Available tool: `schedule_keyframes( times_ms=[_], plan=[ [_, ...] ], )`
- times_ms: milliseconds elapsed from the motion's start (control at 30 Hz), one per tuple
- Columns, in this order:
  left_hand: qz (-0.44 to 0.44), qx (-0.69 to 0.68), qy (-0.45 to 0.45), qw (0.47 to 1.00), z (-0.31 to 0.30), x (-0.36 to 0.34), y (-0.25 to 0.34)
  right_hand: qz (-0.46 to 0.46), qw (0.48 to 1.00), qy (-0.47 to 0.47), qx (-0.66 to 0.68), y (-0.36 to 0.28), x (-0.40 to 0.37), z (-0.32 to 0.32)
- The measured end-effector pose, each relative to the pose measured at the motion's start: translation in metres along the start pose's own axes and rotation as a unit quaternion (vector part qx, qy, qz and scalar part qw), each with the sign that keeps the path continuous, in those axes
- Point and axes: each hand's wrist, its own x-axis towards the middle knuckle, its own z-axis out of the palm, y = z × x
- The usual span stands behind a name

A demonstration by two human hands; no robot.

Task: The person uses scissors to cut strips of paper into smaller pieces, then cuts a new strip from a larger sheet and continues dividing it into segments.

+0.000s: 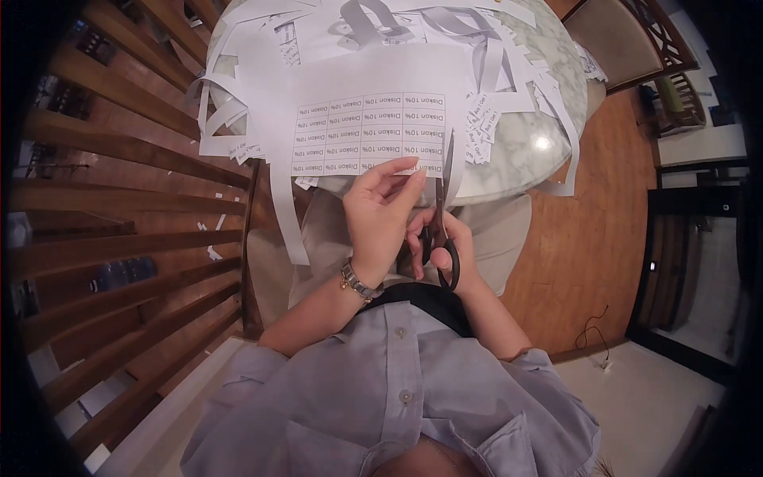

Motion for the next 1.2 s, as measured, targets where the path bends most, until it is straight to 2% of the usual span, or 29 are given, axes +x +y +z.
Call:
schedule_keyframes(
  times_ms=[367,933,1000,1200],
  plan=[
    [0.023,-0.010,-0.001,1.000,0.000,0.001,-0.001,0.005,1.000,0.015,-0.023,0.000,-0.001,0.000],
    [0.014,-0.004,-0.013,1.000,-0.001,0.002,0.003,0.037,0.998,0.038,-0.020,-0.008,-0.002,0.002],
    [0.013,-0.010,-0.016,1.000,0.000,0.001,0.004,0.061,0.994,0.050,-0.071,-0.010,-0.003,0.003],
    [0.000,-0.016,-0.022,1.000,-0.001,0.000,0.004,0.032,0.997,0.048,-0.045,-0.006,-0.004,0.003]
  ],
)
